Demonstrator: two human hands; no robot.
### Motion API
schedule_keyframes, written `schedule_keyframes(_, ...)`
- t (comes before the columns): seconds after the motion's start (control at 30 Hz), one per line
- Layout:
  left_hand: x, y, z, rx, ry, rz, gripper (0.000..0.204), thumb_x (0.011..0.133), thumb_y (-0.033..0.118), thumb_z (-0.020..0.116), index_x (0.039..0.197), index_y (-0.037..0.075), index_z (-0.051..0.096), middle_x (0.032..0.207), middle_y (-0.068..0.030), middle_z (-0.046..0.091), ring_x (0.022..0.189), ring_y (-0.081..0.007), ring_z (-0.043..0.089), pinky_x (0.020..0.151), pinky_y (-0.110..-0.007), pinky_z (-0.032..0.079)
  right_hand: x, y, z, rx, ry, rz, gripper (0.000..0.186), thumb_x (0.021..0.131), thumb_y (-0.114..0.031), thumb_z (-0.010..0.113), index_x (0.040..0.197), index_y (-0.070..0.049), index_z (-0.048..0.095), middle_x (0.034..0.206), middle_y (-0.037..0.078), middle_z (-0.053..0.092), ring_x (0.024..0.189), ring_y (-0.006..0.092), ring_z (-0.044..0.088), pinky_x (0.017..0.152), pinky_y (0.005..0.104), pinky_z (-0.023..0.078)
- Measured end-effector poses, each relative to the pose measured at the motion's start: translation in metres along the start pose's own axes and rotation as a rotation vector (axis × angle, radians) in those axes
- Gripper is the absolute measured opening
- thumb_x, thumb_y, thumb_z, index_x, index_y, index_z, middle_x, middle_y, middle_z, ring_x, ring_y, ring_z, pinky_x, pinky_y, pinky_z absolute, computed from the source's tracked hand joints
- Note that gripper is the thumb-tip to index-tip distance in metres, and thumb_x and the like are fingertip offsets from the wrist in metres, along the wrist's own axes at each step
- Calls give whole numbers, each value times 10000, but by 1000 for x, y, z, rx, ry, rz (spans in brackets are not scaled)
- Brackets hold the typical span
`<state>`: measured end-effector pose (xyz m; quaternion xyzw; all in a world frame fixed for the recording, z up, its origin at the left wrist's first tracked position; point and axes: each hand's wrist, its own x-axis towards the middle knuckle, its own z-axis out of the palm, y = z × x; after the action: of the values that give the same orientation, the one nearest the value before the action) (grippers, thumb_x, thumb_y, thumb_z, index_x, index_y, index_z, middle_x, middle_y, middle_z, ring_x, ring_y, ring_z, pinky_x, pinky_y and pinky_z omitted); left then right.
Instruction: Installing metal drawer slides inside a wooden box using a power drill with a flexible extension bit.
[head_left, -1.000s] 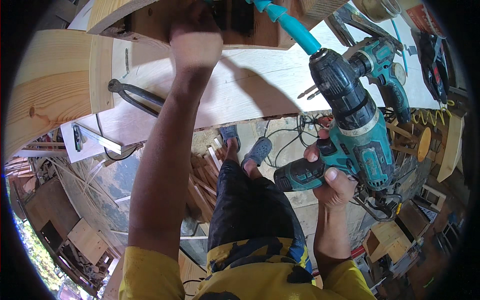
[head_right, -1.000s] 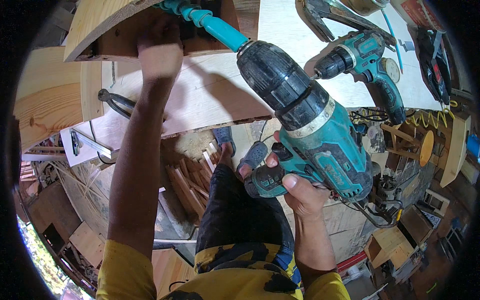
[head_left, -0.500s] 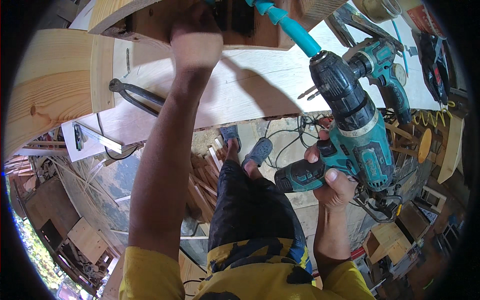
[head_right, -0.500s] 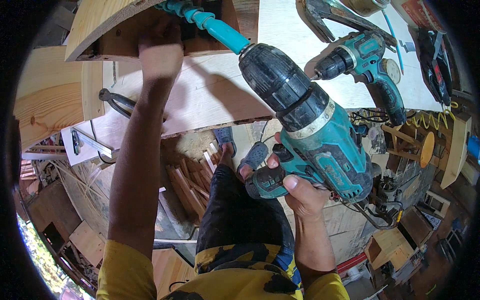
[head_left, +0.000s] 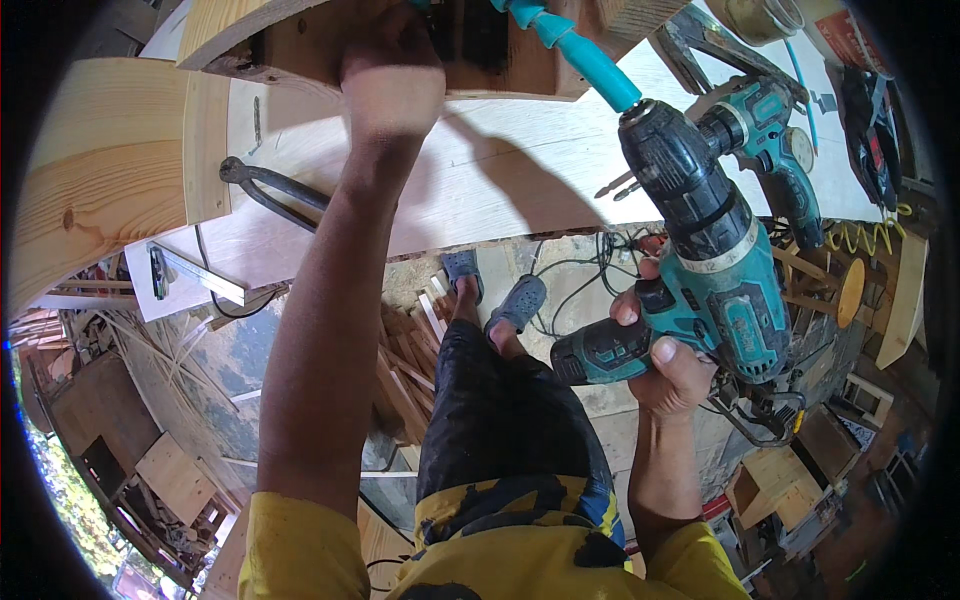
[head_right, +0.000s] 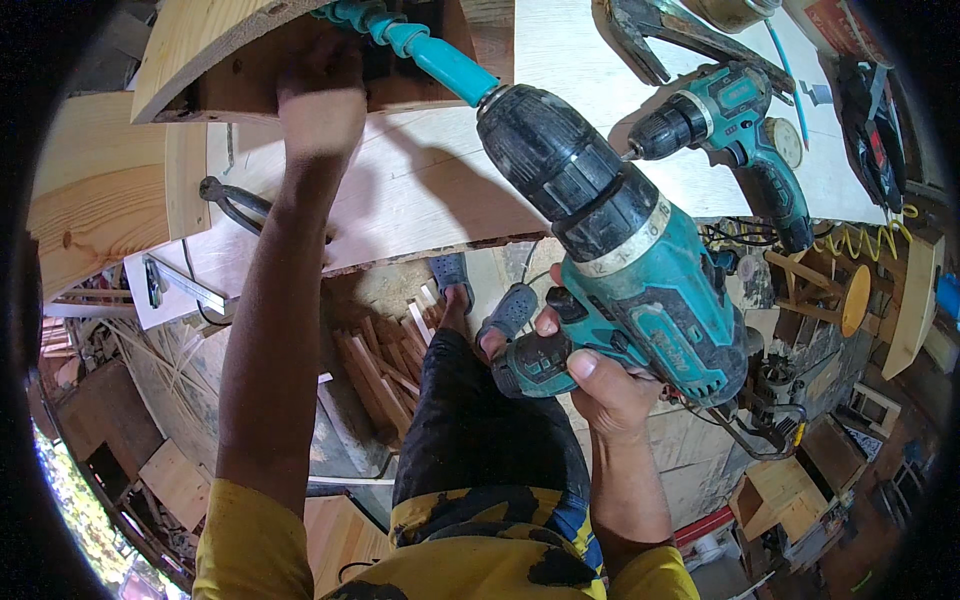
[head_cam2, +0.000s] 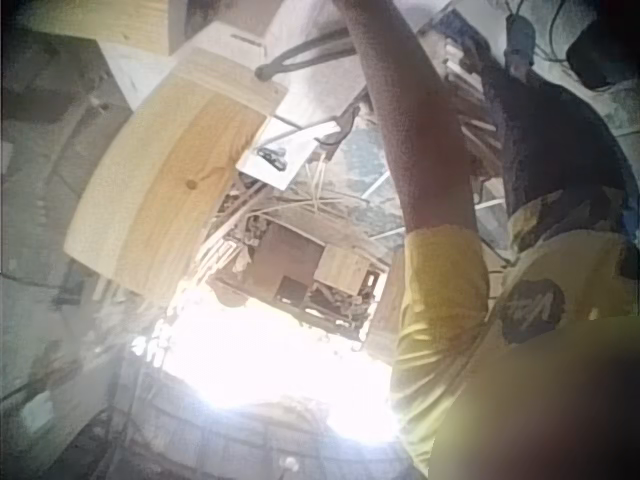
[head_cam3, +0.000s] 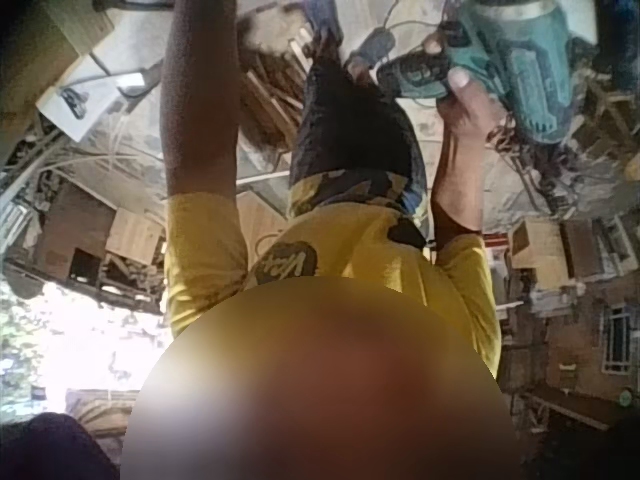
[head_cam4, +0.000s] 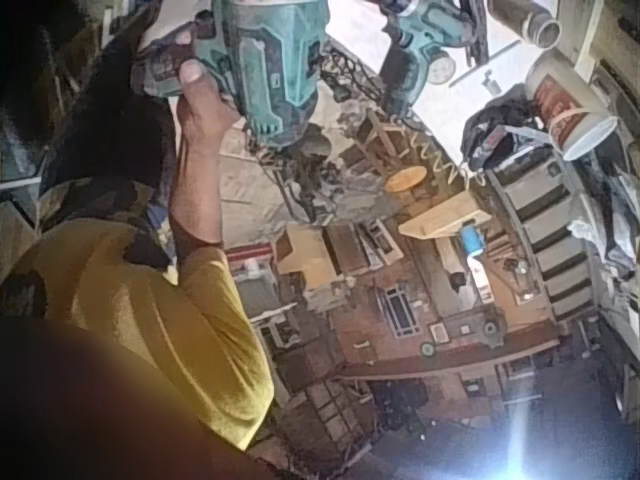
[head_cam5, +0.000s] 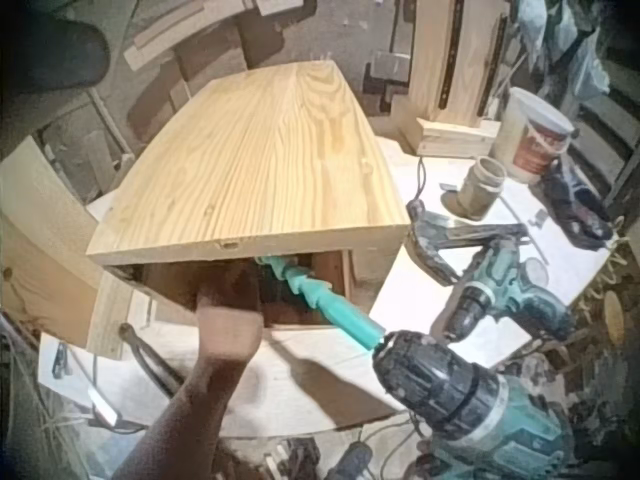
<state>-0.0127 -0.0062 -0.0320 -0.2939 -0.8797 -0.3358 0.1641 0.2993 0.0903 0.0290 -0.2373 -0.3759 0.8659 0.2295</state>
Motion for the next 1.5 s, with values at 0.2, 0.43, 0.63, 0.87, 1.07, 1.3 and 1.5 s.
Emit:
schedule_keyframes(0.2, 1, -5, -2, 42, 0, 184, 170, 894, 154, 509, 965, 54, 626, 972, -141, 648, 876, -348, 629, 793, -402, 496, -2, -1, 1, -26, 10, 1, 745, 704, -30, 728, 1362, -7, 379, 1233, 267, 545, 943, 297, 607, 807, 407, 521)
schedule_keyframes(0.43, 5, 5, -8, -129, -103, -93, 193, 911, 174, 564, 1056, 65, 630, 1013, -121, 675, 961, -250, 647, 845, -340, 477, -3, -5, 12, -110, 130, 23, 784, 650, -108, 734, 1347, 5, 392, 1199, 180, 573, 822, 227, 619, 739, 356, 505)
schedule_keyframes(0.63, 14, 6, -12, -392, -107, -132, 225, 897, 182, 620, 1096, 77, 628, 1085, -79, 663, 1011, -214, 630, 882, -324, 462, 0, -5, 16, -133, 132, -21, 803, 640, -116, 746, 1349, 8, 390, 1211, 183, 562, 822, 223, 618, 729, 348, 511)
schedule_keyframes(0.87, 27, 7, -22, 600, -114, 388, 333, 878, 229, 506, 1147, 56, 598, 1216, -195, 573, 1203, -340, 489, 1019, -489, 354, 1, -4, 12, -141, 140, -30, 795, 646, -115, 742, 1350, 8, 394, 1225, 189, 551, 836, 233, 615, 728, 345, 512)
schedule_keyframes(1.07, 34, 15, -34, 938, -210, 428, 309, 848, 188, 526, 1088, 25, 632, 1151, -182, 607, 1123, -332, 548, 984, -468, 393, 0, -11, 12, -147, 103, 11, 778, 663, -95, 725, 1358, 1, 390, 1235, 191, 543, 875, 244, 607, 744, 351, 509)
schedule_keyframes(1.3, 41, 10, -38, 959, -238, 510, 291, 822, 181, 549, 1047, 33, 660, 1121, -181, 624, 1113, -327, 561, 962, -457, 410, -4, -16, 12, -152, 142, 29, 748, 680, -65, 710, 1356, 1, 396, 1256, 217, 536, 1027, 277, 586, 749, 372, 512)
schedule_keyframes(1.5, 50, -7, -36, 821, -89, 546, 310, 835, 206, 557, 1083, 48, 655, 1151, -165, 620, 1141, -308, 549, 979, -430, 404, 0, -21, 20, -172, 118, 74, 771, 677, -70, 739, 1359, 6, 387, 1251, 269, 546, 942, 272, 600, 747, 376, 507)
